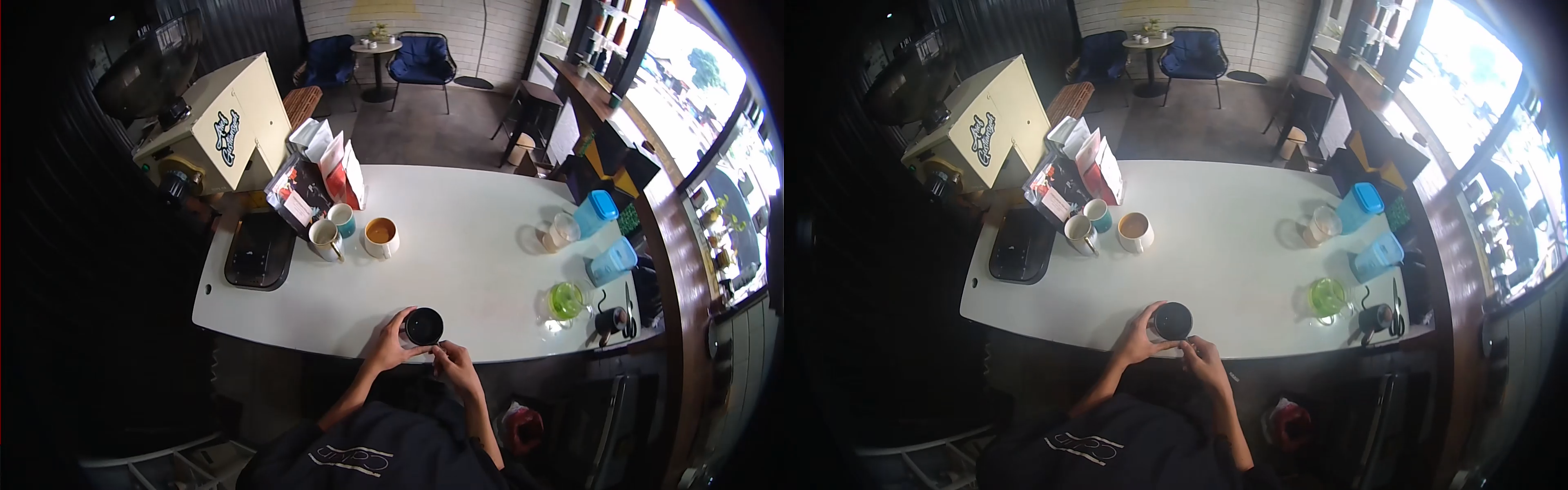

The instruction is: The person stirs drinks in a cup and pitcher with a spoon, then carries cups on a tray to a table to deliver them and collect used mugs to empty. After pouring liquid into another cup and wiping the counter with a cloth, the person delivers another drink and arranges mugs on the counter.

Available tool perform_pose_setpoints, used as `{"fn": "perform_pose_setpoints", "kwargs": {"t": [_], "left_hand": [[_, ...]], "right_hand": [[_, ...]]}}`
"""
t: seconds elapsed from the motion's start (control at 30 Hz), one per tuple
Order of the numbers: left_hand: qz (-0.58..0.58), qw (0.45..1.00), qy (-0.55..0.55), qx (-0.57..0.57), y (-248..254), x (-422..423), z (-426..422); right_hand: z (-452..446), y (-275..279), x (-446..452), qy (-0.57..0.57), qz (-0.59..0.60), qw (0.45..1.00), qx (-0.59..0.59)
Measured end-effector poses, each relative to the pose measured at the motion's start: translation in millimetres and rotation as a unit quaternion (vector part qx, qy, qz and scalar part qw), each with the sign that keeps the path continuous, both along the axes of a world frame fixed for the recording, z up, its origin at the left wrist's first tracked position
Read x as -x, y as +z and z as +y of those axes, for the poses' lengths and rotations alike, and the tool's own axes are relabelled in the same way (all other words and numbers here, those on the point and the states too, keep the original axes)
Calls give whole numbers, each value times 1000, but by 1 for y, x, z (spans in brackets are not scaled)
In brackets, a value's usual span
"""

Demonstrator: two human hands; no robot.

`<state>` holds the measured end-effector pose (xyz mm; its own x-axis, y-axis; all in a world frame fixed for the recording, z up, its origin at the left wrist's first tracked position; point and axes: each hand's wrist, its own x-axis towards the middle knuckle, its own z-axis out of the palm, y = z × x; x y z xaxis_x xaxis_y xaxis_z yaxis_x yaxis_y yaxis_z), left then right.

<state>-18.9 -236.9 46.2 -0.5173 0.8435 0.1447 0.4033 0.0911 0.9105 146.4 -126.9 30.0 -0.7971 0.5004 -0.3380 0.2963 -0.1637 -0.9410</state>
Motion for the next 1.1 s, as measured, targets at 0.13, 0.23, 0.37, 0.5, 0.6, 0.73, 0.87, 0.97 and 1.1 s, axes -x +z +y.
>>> {"fn": "perform_pose_setpoints", "kwargs": {"t": [0.13, 0.23, 0.37, 0.5, 0.6, 0.73, 0.87, 0.97, 1.1], "left_hand": [[-5, 999, 49, 6, 0, 0, 16], [14, 996, 92, 11, -5, 5, 8], [64, 988, 141, -11, -21, 23, -8], [41, 986, 161, -24, -17, 43, -22], [16, 986, 168, -4, -17, 55, -27], [25, 986, 165, 2, -21, 78, -26], [33, 987, 157, 6, -23, 99, -22], [41, 988, 149, 8, -14, 108, -18], [49, 988, 145, -9, -17, 121, -8]], "right_hand": [[35, 5, 11, 79, -1, 996, -31], [43, -2, 28, 126, 25, 992, 17], [37, -8, 57, 170, 22, 984, 41], [30, -12, 85, 212, 17, 976, 46], [28, -12, 101, 226, 38, 972, 54], [28, -8, 121, 212, 24, 974, 74], [37, 2, 142, 136, -1, 991, 14], [51, -7, 160, 71, 33, 994, -77], [58, 2, 195, -12, 58, 995, -80]]}}
